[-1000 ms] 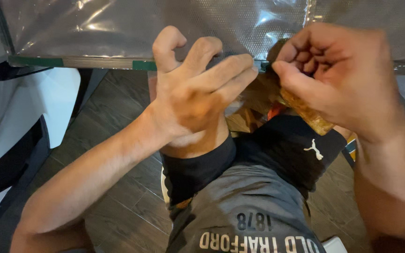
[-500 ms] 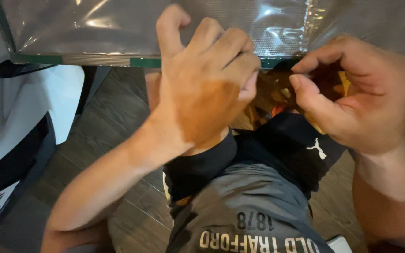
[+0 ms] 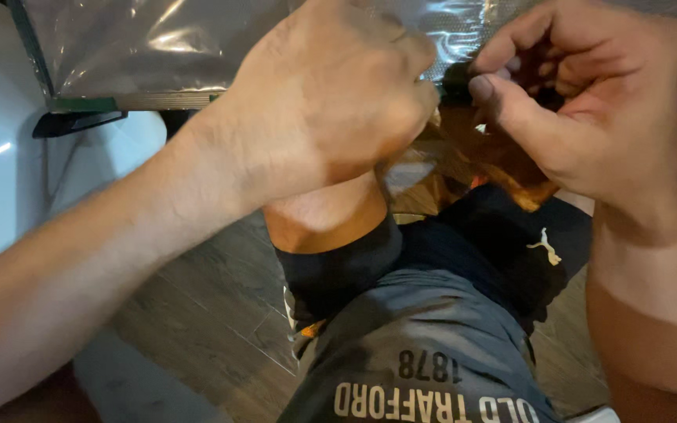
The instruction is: The person presses a clear plastic sheet into the frame of a window screen, smoothing it along the edges and corners to secure it in place. The person works by hand, adjusting the sheet and frame repeatedly to ensure a tight fit.
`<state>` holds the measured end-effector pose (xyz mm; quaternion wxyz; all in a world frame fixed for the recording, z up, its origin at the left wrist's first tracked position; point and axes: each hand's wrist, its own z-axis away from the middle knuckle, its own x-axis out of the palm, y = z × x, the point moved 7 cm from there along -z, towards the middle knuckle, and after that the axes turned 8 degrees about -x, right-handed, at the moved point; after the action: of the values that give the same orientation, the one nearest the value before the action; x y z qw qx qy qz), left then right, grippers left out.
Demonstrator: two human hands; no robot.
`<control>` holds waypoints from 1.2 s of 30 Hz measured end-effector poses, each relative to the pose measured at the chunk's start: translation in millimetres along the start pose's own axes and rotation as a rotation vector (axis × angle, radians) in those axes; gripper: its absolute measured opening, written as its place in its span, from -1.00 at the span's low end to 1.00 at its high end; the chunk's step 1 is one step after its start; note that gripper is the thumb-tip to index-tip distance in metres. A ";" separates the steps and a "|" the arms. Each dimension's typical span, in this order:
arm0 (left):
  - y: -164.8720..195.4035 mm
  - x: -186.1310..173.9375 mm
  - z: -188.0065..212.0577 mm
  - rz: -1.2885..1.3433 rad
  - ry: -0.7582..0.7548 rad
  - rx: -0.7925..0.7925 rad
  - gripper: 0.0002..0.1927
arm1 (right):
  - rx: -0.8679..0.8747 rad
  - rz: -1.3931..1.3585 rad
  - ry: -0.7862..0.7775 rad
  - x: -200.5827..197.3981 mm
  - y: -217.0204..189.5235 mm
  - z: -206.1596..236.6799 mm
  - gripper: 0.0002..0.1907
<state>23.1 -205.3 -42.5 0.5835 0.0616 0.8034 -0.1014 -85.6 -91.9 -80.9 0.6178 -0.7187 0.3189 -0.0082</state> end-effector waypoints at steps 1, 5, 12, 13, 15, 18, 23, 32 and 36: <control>0.3 -0.6 0.9 -0.009 -0.005 0.011 -0.95 | -0.016 -0.018 -0.015 -1.2 0.2 -0.7 -0.93; 4.5 0.7 1.9 -0.094 -0.026 0.046 -0.93 | -0.008 -0.078 -0.011 -2.4 4.5 -0.5 -0.93; 35.6 18.0 0.6 -0.424 -0.196 0.220 -0.86 | 0.013 -0.107 0.022 -2.9 0.6 -1.2 -0.91; 37.9 19.8 0.6 -0.508 -0.208 0.237 -0.86 | -0.019 -0.105 0.018 -3.9 -2.3 -2.8 -0.91; 39.5 18.5 -2.9 -0.517 -0.186 0.219 -0.83 | -0.042 -0.141 0.016 -4.1 -5.7 -2.0 -0.91; 38.3 16.9 -7.6 -0.549 -0.129 0.252 -0.84 | -0.028 -0.113 0.028 -3.9 -5.0 0.6 -0.91; 19.2 9.6 -15.1 -0.331 -0.001 0.140 -0.86 | -0.193 0.196 -0.031 -3.6 -13.1 -0.3 -0.91; -31.6 24.3 -5.3 0.527 -0.146 -0.275 -0.88 | -0.225 0.478 -0.142 4.9 -24.7 -10.5 -0.84; -30.5 -10.3 32.1 0.533 0.196 -0.289 -0.90 | -0.326 0.468 -0.153 17.2 -41.6 -14.3 -0.77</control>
<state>49.4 -242.3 -39.5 0.5121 0.1959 0.8174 0.1765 -59.0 -111.2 -46.9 0.5016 -0.7139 0.4256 0.2401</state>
